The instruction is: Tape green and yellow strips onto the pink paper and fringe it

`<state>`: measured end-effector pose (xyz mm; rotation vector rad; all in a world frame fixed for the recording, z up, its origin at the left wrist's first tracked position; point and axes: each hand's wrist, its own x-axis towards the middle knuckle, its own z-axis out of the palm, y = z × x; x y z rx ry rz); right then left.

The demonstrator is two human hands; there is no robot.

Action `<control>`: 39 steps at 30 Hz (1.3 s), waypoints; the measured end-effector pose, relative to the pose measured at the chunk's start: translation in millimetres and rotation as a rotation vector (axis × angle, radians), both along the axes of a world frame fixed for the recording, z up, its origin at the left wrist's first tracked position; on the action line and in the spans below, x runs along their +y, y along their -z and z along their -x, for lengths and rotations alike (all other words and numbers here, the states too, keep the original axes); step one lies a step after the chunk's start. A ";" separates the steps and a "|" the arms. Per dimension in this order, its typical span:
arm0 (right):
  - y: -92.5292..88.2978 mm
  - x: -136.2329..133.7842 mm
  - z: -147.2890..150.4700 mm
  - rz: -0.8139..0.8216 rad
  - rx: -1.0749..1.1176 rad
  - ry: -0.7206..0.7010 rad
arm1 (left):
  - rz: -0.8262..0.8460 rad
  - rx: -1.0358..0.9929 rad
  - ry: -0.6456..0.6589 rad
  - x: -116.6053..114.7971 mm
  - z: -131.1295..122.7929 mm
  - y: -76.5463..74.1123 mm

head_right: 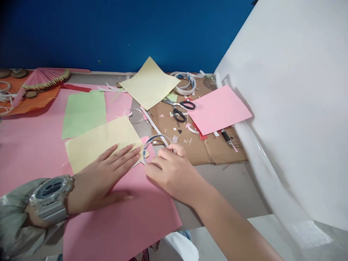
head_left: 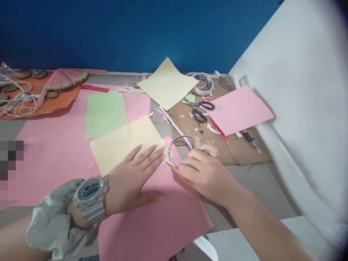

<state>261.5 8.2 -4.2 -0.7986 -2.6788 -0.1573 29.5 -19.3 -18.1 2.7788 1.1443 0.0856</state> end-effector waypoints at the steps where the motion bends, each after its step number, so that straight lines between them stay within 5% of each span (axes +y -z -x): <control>1: -0.2 -0.2 0.2 0.001 0.003 -0.001 | -0.001 0.005 -0.001 -0.1 -0.1 -0.2; 39: 2.4 -3.9 -1.8 0.091 0.006 -0.073 | -0.011 0.033 -0.003 -0.3 0.0 -0.5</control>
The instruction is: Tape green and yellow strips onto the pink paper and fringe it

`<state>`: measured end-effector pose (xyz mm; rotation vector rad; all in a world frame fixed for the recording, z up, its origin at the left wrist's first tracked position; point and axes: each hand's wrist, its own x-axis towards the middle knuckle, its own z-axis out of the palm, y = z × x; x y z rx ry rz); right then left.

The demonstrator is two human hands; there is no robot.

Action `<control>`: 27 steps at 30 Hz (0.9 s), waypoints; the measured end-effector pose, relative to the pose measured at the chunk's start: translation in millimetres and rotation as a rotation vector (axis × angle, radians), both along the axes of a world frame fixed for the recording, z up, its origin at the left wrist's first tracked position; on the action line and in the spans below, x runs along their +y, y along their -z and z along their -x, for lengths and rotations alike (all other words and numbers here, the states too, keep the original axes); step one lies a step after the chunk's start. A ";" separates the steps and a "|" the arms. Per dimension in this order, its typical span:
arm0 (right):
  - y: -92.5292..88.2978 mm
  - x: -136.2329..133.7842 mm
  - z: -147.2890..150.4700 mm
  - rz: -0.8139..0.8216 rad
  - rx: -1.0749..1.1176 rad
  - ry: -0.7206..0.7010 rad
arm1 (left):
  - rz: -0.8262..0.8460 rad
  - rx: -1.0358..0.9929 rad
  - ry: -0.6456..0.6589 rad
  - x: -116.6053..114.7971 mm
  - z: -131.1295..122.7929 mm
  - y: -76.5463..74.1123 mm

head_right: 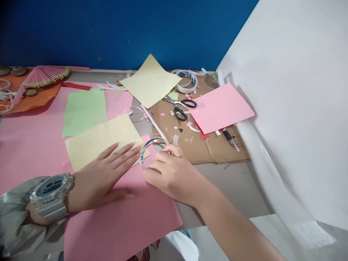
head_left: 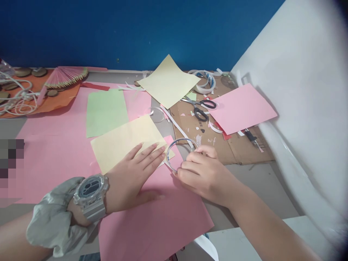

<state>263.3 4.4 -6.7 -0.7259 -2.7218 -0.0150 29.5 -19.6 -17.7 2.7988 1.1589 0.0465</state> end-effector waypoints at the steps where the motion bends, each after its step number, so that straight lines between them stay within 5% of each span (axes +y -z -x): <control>1: -0.1 -0.1 -0.1 0.002 -0.002 -0.002 | -0.001 0.002 0.000 -0.1 -0.1 0.1; 18: -4.7 1.7 0.7 -0.001 0.057 -0.039 | -0.009 0.002 0.001 -0.3 0.0 1.0; 27: -0.6 5.5 5.1 -0.090 0.126 0.300 | -0.002 -0.003 0.001 -0.6 -0.1 -0.1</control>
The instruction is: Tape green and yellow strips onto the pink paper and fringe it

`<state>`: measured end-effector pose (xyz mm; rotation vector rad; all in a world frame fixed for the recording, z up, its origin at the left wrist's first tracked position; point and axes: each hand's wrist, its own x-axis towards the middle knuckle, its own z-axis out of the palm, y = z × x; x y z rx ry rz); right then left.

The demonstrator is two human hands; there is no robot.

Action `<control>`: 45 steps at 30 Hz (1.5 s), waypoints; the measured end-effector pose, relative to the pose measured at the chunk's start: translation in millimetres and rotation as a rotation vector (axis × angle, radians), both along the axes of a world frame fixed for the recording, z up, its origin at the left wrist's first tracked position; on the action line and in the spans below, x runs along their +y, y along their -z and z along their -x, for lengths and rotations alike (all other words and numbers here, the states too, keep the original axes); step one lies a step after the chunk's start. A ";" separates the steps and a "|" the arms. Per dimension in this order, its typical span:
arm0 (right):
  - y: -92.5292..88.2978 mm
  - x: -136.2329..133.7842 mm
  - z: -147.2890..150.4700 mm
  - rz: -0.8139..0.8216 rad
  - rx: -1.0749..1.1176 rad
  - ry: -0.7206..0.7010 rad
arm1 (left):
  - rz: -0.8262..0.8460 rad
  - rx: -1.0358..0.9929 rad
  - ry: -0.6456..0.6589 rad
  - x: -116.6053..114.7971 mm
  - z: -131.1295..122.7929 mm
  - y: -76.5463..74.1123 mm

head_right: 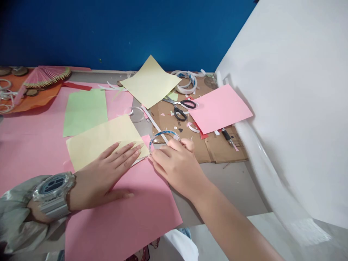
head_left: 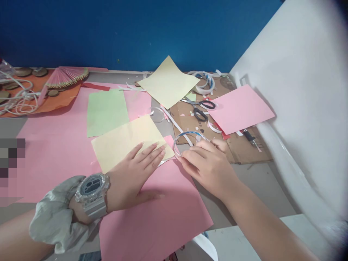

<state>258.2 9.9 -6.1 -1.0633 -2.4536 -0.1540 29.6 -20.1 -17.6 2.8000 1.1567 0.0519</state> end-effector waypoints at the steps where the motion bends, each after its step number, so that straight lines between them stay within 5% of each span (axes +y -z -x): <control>1: 0.4 0.3 1.2 -0.002 -0.004 0.019 | 0.000 -0.001 0.001 -0.1 0.1 0.2; 45: -1.2 -2.2 8.0 0.058 -0.117 0.137 | 0.180 -0.055 0.056 -1.7 0.3 -4.3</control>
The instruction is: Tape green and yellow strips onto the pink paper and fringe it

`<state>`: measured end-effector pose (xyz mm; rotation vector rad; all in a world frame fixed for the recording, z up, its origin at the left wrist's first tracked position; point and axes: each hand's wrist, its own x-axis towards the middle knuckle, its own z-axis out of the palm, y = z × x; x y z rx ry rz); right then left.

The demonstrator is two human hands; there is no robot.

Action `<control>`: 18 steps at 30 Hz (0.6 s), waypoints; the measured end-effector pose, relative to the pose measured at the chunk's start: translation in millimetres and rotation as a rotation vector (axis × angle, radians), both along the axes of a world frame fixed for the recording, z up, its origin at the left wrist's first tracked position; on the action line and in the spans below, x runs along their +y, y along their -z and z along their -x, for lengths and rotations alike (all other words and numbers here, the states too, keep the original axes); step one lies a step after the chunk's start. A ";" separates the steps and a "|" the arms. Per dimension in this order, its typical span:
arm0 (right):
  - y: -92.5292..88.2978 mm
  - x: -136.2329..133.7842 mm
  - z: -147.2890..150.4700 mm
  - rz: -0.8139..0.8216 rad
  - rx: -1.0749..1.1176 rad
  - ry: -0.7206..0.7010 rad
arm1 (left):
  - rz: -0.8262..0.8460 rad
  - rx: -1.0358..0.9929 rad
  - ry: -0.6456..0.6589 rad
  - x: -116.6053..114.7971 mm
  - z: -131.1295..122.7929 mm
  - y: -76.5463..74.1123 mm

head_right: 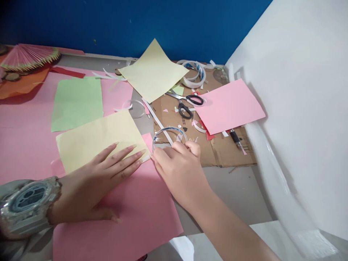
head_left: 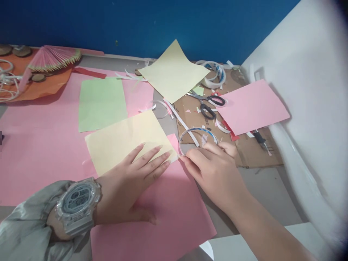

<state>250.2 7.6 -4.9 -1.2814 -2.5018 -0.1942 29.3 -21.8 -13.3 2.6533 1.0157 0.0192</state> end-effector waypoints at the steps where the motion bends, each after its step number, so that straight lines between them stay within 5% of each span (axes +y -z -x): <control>1: 0.0 -0.2 0.0 0.002 -0.004 0.000 | 0.000 0.000 0.000 0.0 -0.1 -0.1; 18: -0.5 -0.4 -1.2 0.033 -0.017 -0.007 | -0.023 0.020 -0.003 -0.3 0.2 -1.3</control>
